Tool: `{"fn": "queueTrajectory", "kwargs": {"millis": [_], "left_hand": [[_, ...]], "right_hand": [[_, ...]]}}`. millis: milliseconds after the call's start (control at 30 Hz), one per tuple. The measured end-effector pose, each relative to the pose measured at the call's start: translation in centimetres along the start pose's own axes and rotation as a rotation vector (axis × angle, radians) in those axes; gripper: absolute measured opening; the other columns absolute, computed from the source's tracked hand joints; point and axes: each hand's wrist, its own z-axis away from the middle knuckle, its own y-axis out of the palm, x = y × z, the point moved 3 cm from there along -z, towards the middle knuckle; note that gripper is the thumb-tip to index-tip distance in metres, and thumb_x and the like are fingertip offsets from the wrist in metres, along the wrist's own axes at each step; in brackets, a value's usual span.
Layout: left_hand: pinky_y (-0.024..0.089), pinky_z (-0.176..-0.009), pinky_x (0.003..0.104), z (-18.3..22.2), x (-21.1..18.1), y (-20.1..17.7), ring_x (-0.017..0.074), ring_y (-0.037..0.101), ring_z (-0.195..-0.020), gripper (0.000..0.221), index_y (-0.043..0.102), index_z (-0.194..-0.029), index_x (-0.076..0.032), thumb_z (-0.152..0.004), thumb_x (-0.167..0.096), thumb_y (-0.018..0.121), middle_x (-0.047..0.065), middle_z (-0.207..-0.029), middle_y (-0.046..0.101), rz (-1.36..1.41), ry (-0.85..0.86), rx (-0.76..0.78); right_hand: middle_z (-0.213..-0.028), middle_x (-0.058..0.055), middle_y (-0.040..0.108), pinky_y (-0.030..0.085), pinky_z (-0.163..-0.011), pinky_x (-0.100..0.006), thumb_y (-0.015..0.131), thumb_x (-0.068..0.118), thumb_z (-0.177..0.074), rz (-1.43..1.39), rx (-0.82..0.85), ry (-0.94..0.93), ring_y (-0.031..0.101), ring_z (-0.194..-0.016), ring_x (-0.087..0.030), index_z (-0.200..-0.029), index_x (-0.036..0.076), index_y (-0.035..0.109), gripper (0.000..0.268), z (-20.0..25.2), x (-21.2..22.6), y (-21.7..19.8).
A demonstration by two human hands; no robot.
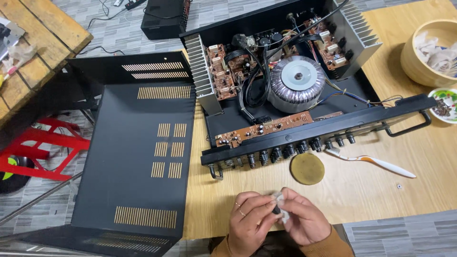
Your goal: Cleaning a small component with a cloth and toothbrush and reassembling an amplifier
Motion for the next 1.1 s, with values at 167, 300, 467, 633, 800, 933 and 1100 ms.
{"fn": "queueTrajectory", "kwargs": {"millis": [167,300,467,633,800,933,1100], "left_hand": [[0.056,-0.079,0.040,-0.6,0.2,-1.4,0.0302,0.062,-0.088,0.021,0.067,-0.101,0.001,-0.087,-0.009,0.078,0.012,-0.104,0.070,-0.035,-0.045,-0.017],[0.056,-0.080,0.037,-1.0,0.1,-1.9,0.0289,0.062,-0.089,0.022,0.069,-0.101,0.000,-0.085,-0.008,0.081,0.011,-0.105,0.071,-0.153,-0.028,-0.007],[0.055,-0.079,0.039,-2.1,-0.4,-2.2,0.0311,0.063,-0.088,0.015,0.069,-0.102,0.005,-0.096,-0.003,0.058,0.013,-0.106,0.070,-0.273,0.009,-0.029],[0.059,-0.072,0.034,-1.1,-0.3,-1.0,0.0265,0.064,-0.087,0.027,0.070,-0.098,0.004,-0.086,-0.018,0.080,0.015,-0.098,0.074,-0.363,0.103,-0.056],[0.060,-0.077,0.039,-0.8,-0.6,-0.7,0.0309,0.064,-0.090,0.016,0.072,-0.102,0.005,-0.087,0.006,0.066,0.015,-0.106,0.073,-0.221,0.100,0.037],[0.059,-0.081,0.038,-1.1,0.0,-0.5,0.0289,0.068,-0.089,0.019,0.069,-0.105,0.003,-0.089,-0.007,0.076,0.015,-0.107,0.074,-0.065,0.021,0.046],[0.056,-0.084,0.035,-1.1,0.4,-1.0,0.0244,0.069,-0.095,0.018,0.069,-0.104,-0.003,-0.088,-0.010,0.074,0.009,-0.105,0.071,-0.014,-0.187,0.001]], "right_hand": [[-0.092,-0.019,0.073,0.054,-0.079,-0.032,0.066,-0.010,-0.084,0.364,-0.142,-0.488,0.069,-0.081,-0.024,-0.104,-0.001,0.061,0.022,1.0,3.5,-2.0],[-0.097,-0.012,0.075,0.054,-0.084,-0.029,0.071,0.006,-0.085,0.860,-0.387,-0.574,0.069,-0.089,-0.018,-0.102,0.000,0.066,0.018,3.6,5.0,3.8],[-0.123,-0.017,0.070,0.052,-0.098,-0.035,0.061,0.017,-0.091,1.347,-0.078,-0.864,0.065,-0.112,-0.028,-0.107,0.002,0.072,0.025,5.3,2.6,11.2],[-0.106,-0.010,0.074,0.053,-0.092,-0.032,0.069,0.014,-0.086,1.365,-0.208,-0.912,0.069,-0.101,-0.022,-0.091,0.007,0.069,0.008,4.9,3.7,10.6],[-0.074,-0.009,0.069,0.050,-0.064,-0.026,0.080,-0.010,-0.072,0.812,-0.196,-0.298,0.060,-0.067,-0.015,-0.080,0.000,0.069,0.017,2.1,3.8,2.6],[-0.082,-0.016,0.075,0.057,-0.059,-0.029,0.078,-0.006,-0.075,0.659,-0.095,-0.352,0.070,-0.066,-0.021,-0.086,0.000,0.067,0.017,2.3,6.3,0.2],[-0.111,-0.019,0.061,0.057,-0.085,-0.027,0.067,-0.007,-0.103,0.920,-0.733,-1.107,0.063,-0.095,-0.022,-0.116,-0.007,0.056,0.017,6.0,8.8,1.3]]}}
